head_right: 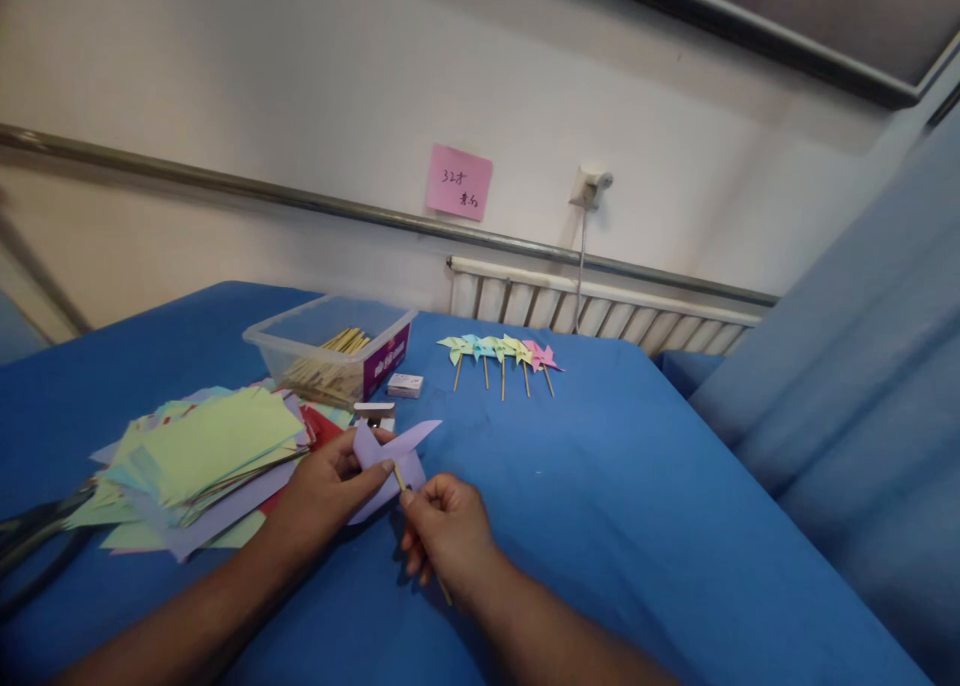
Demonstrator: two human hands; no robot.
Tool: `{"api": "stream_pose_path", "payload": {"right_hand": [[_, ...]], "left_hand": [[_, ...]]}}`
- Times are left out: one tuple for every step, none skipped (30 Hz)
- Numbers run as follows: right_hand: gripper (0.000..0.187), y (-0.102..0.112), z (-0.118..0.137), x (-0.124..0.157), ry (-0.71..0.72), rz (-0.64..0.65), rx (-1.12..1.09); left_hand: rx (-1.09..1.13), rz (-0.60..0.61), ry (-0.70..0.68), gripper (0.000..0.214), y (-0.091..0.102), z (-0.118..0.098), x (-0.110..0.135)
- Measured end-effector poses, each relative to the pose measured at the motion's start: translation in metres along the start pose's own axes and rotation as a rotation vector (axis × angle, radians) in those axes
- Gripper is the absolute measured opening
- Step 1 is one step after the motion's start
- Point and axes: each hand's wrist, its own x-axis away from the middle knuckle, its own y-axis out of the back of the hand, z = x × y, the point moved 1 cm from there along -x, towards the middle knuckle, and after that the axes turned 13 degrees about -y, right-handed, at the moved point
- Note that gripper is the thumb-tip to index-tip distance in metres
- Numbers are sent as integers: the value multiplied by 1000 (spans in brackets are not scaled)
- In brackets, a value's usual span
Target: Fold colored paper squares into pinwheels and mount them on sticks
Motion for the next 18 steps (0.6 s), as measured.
{"api": "stream_pose_path", "payload": {"right_hand": [[50, 0, 0, 0, 0, 1, -1], [50, 0, 0, 0, 2, 2, -2], [50, 0, 0, 1, 2, 3, -2], [50, -1, 1, 1, 2, 4, -1], [50, -1, 1, 1, 2, 3, 0], [50, -1, 1, 1, 1, 4, 2], [50, -1, 1, 0, 1, 4, 4], [50, -1, 1, 0, 0, 5, 7], [50, -1, 1, 0, 1, 5, 8], [49, -1, 0, 0, 1, 6, 8], [49, -1, 0, 0, 2, 9, 6], [49, -1, 0, 0, 3, 11, 3], [49, -1, 0, 0, 3, 15, -1], [49, -1, -1, -1, 3, 18, -3], [49, -1, -1, -1, 3, 19, -4], [50, -1, -1, -1, 2, 18, -3], [50, -1, -1, -1, 2, 18, -2], [51, 0, -1, -1, 3, 18, -2]], "left_hand": [[1, -5, 3, 35, 0, 0, 0], [-1, -11, 7, 35, 0, -1, 0], [-2, -14, 11, 36, 0, -1, 0], [-4, -16, 15, 36, 0, -2, 0], [-5, -18, 17, 36, 0, -3, 0], [-7, -17, 18, 37, 0, -3, 0], [-10, -19, 19, 38, 0, -4, 0], [-13, -23, 21, 39, 0, -5, 0], [-17, -32, 24, 39, 1, -5, 0], [-23, -41, 26, 40, 1, -5, 0], [-28, -47, 27, 40, 1, -5, 0], [-32, -48, 25, 40, 1, -5, 0], [-35, -45, 20, 40, 1, -5, 0], [-36, -38, 15, 40, 1, -4, 0], [-38, -33, 9, 39, 1, -4, 0], [-40, -29, 6, 39, 1, -3, 0], [-42, -29, 4, 39, 1, -3, 1], [-44, -30, 3, 39, 1, -2, 1]]}}
